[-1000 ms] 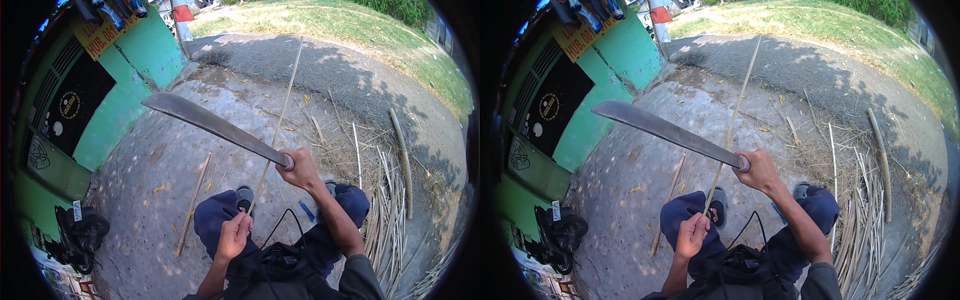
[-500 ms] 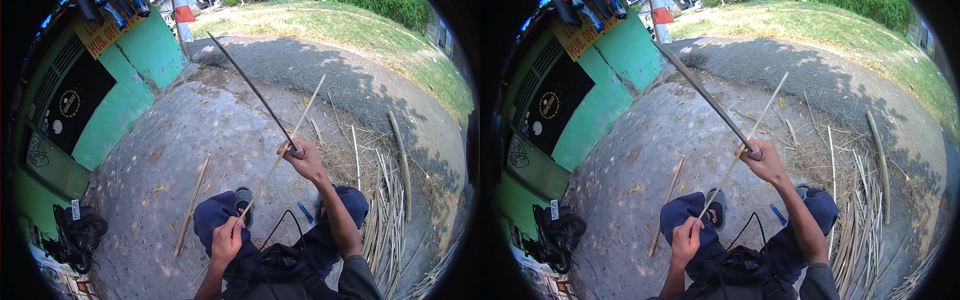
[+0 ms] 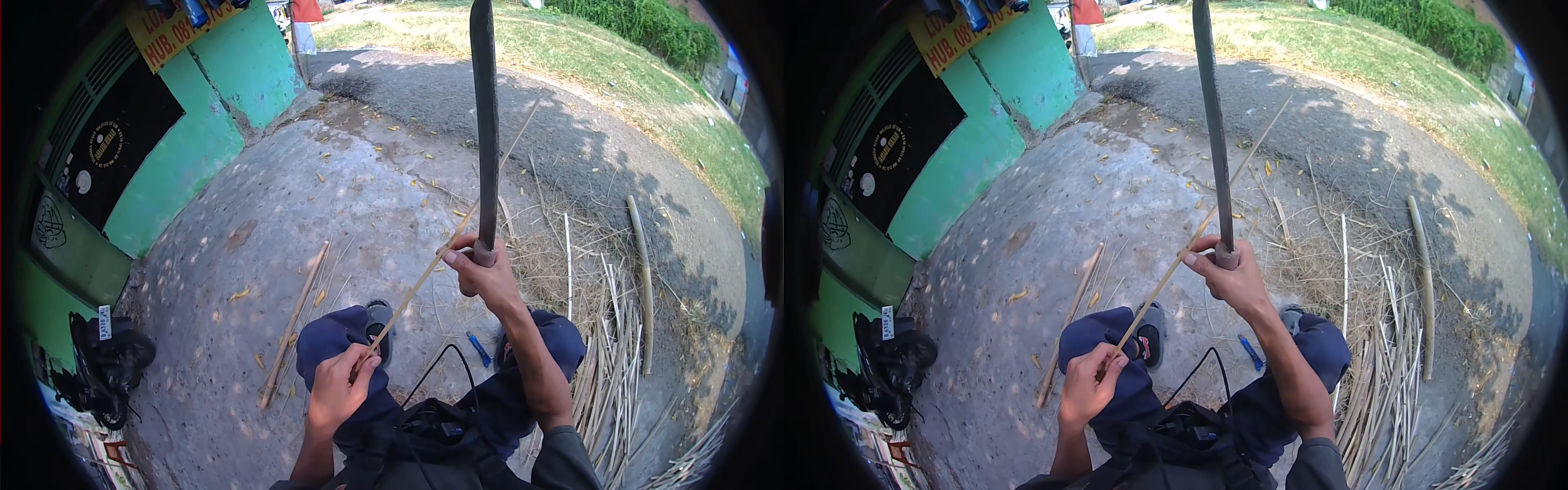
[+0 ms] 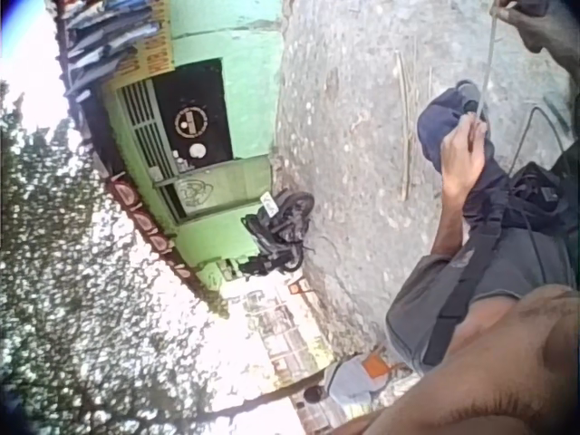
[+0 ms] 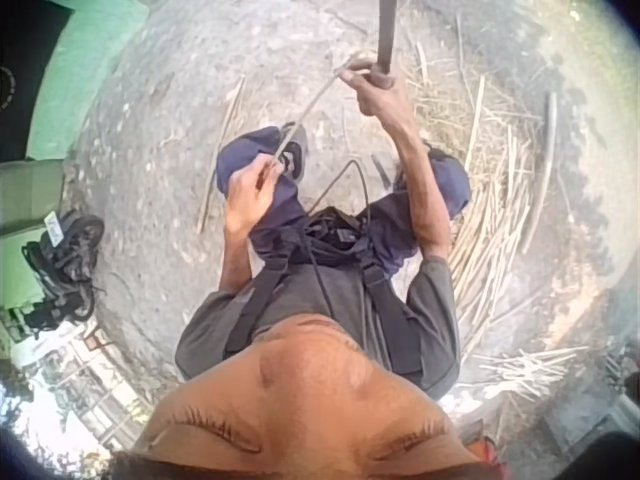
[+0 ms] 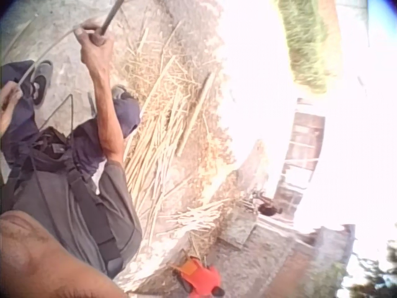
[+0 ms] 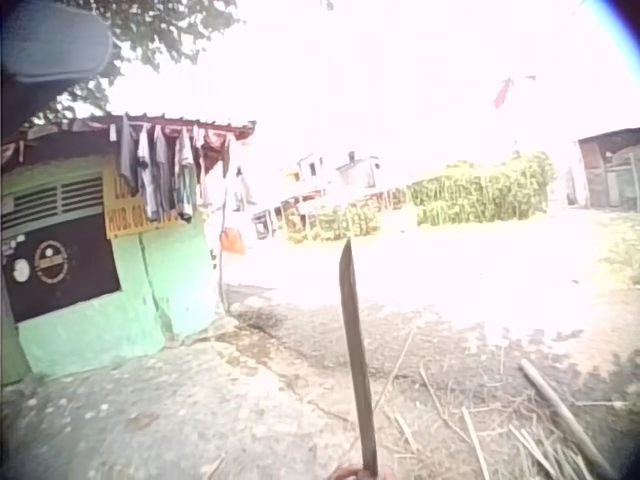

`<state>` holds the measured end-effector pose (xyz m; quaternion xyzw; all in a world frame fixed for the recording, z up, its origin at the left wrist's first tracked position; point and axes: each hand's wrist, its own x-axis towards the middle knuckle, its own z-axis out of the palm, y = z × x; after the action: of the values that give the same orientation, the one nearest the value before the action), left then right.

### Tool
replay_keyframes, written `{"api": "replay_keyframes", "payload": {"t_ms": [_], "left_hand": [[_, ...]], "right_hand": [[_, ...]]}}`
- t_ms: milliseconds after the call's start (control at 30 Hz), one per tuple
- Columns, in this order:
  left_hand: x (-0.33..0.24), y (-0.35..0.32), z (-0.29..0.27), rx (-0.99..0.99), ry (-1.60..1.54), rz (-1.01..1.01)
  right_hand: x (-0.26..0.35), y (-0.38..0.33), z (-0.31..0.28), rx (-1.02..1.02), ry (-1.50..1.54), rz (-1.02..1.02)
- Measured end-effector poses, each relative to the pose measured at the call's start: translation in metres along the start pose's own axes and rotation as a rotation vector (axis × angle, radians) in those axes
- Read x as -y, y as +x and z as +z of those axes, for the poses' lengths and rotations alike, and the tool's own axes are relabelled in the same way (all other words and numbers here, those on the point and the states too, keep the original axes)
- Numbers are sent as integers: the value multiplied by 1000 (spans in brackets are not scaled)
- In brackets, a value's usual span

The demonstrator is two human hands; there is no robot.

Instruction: The person scrapes and shaves a bamboo strip with a machete.

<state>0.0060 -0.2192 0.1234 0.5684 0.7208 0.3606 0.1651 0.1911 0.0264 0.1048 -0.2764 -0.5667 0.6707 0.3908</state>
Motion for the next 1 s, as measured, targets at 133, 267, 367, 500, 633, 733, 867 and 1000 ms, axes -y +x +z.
{"api": "replay_keyframes", "payload": {"t_ms": [133, 267, 367, 500, 633, 733, 867, 1000], "left_hand": [[-16, 19, -8, -20, 166, 40], [-49, 50, 7, -267, 273, 259], [-56, 67, 31, -120, 19, 110], [-46, 82, 47, -169, -68, 134], [-51, 88, 47, -54, -215, -13], [-51, 90, 49, -68, -202, -18], [-51, 91, 55, -177, -144, 91], [-41, 88, 64, -302, -77, 196]], "right_hand": [[-5, -2, 6, -47, 203, -4], [-11, -5, 19, -51, 195, -18], [-10, -11, 27, -53, 184, -14], [-16, -7, 25, -75, 136, -53], [-24, -1, 4, -109, -223, -237], [-27, -2, 8, -120, -482, -369], [-32, -5, 18, -116, -686, -438], [-38, -1, 23, -114, -724, -461]]}}
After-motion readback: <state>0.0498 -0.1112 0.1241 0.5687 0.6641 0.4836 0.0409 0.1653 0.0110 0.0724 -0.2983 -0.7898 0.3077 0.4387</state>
